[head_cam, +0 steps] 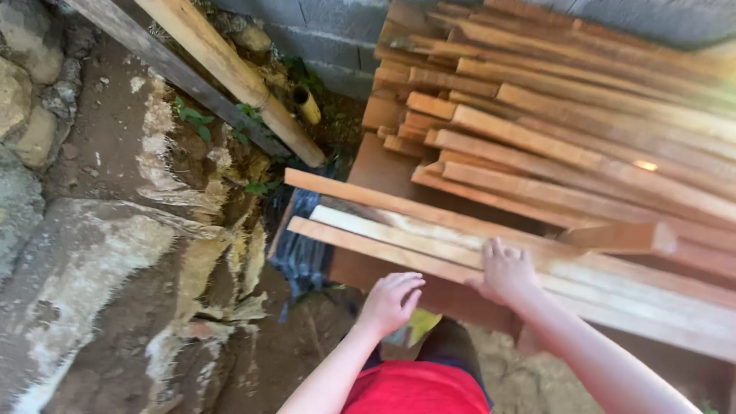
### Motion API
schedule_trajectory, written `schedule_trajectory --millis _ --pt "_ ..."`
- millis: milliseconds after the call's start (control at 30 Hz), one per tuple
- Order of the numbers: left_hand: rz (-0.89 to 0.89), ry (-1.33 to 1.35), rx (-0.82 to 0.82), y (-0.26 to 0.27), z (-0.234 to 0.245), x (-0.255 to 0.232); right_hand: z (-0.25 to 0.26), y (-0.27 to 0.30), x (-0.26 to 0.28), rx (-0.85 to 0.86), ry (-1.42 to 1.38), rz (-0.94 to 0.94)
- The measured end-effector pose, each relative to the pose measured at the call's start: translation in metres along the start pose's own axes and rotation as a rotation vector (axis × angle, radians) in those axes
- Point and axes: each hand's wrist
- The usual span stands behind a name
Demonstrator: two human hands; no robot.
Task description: The person aligns a stack of wooden planks on a workbench and secures them together using a black strap. They wrap the strap around the wood and tighten it by hand to hold the planks in place.
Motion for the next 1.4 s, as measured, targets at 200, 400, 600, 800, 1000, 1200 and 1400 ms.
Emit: schedule_trajectory --millis 200,400,600,800,1000,1200,1400 --pt "0.276 -0.095 -0.369 0.070 0.118 0.084 0.065 -0.013 0.181 -0.009 -0.808 0.004" --pt "0.428 -0.248 -0.535 0.085 0.194 0.154 -0.075 -0.144 0.333 0.025 -1.365 -0.343" --pt "0.261 -0.338 -0.112 0.055 0.186 0.152 -0.157 -0.212 0.352 -0.022 -0.978 -0.367" --pt "0.375 -0.399 -0.046 0.049 0.160 0.175 -0.132 -0.202 0.360 -0.022 -1.060 -0.507" --pt "0.363 -0.453 -0.044 0.054 0.155 0.188 -0.126 -0.205 0.365 -0.047 -1.211 -0.521" --pt "0.406 -0.442 -0.008 0.047 0.152 0.185 -0.127 -0.201 0.360 0.009 -1.254 -0.542" --pt "0.471 -0.467 -0.017 0.038 0.153 0.172 -0.088 -0.164 0.333 0.284 -1.619 -0.560"
Point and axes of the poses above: each hand's wrist, its own y-axis away from the middle knuckle, its own z-axis out of the back of the hand, x = y × z, and after that the axes turned 10 degrees about y, right-handed
